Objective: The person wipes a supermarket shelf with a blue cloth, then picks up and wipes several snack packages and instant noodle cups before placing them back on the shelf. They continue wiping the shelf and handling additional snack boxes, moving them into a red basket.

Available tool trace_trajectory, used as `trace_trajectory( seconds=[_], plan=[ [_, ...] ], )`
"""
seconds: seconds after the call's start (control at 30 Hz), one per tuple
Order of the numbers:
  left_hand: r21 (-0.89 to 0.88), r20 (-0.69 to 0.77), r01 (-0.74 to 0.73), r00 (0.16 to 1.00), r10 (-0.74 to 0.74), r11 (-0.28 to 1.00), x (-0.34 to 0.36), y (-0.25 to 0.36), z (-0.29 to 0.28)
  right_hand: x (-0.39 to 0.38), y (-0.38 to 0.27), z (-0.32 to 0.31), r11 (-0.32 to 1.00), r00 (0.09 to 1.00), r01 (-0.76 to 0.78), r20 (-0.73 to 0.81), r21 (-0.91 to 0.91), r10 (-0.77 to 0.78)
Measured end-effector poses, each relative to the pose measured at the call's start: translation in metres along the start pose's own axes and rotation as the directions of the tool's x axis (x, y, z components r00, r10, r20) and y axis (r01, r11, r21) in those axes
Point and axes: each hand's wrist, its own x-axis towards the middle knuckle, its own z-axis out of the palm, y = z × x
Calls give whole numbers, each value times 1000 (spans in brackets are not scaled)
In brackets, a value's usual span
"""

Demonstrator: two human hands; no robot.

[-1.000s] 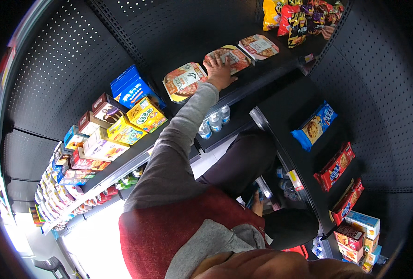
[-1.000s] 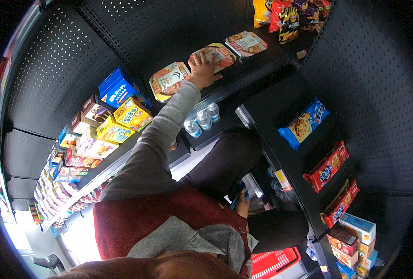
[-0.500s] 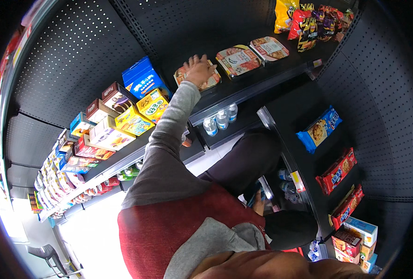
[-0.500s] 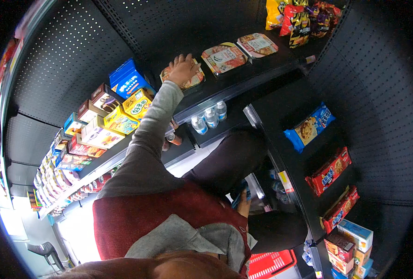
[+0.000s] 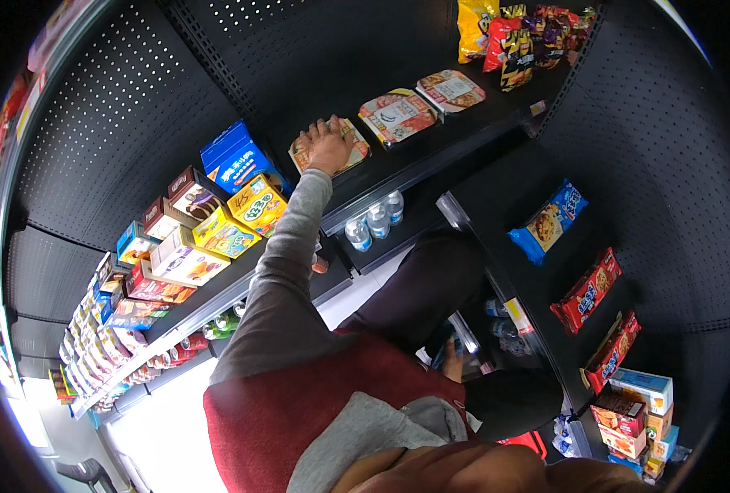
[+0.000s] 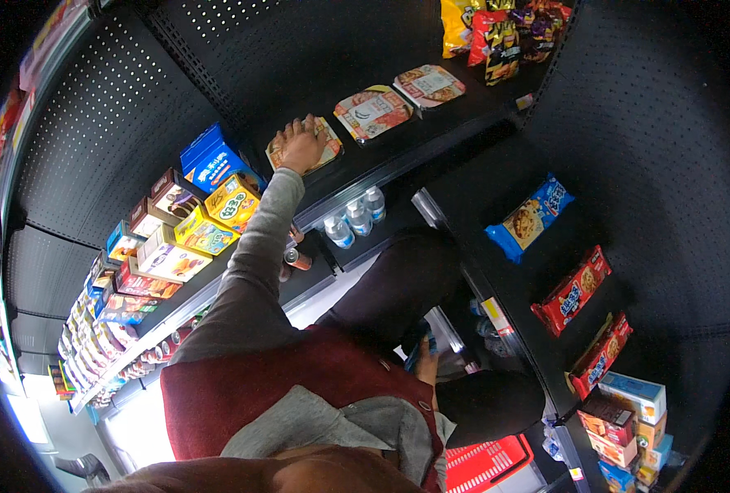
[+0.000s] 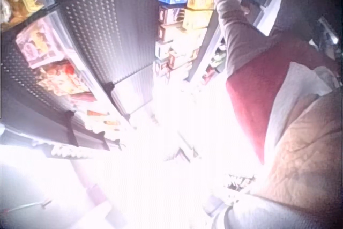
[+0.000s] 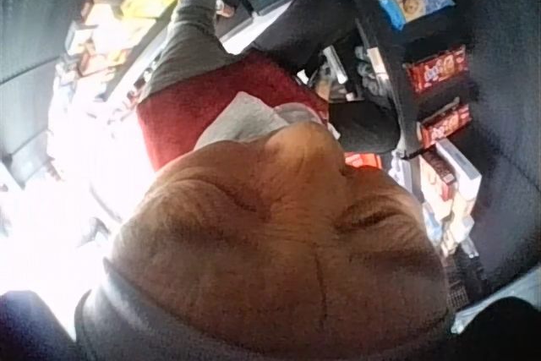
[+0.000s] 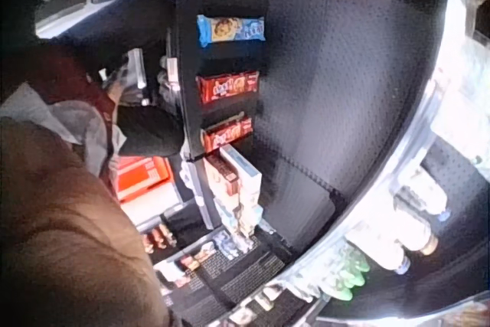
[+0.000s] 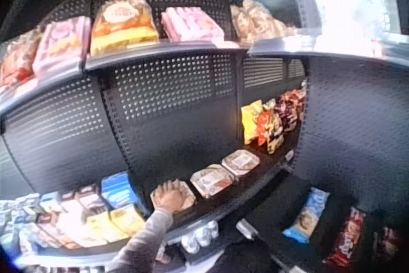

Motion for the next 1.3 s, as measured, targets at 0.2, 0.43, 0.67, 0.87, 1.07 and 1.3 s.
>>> trace_trajectory(
  seconds=[0.2,0.43,0.67,0.87,1.07,1.3],
  plan=[
    [-9,41,42,998,-42,999,2,1,5,-8,1,3,995,996,89,-5,45,-89],
    [-169,-269,-95,962,47,981,-17,17,-34,-20,-5,1,990,994,105,14,96,-107],
    [-592,-494,-739,648,580,322,-211,140,-82,-15,-4,-4,981,979,177,-114,81,-167],
    [-727,-373,-621,-2,928,-293,-368,211,-67,-46,-18,-14,898,907,413,17,149,-420],
    [-784,-450,-444,-74,890,-434,-379,222,-53,-113,-31,-33,576,953,301,-260,760,-154],
    [-861,-52,-496,-136,989,-114,-389,215,-29,-211,33,-75,721,413,665,-900,193,-139]
  ],
)
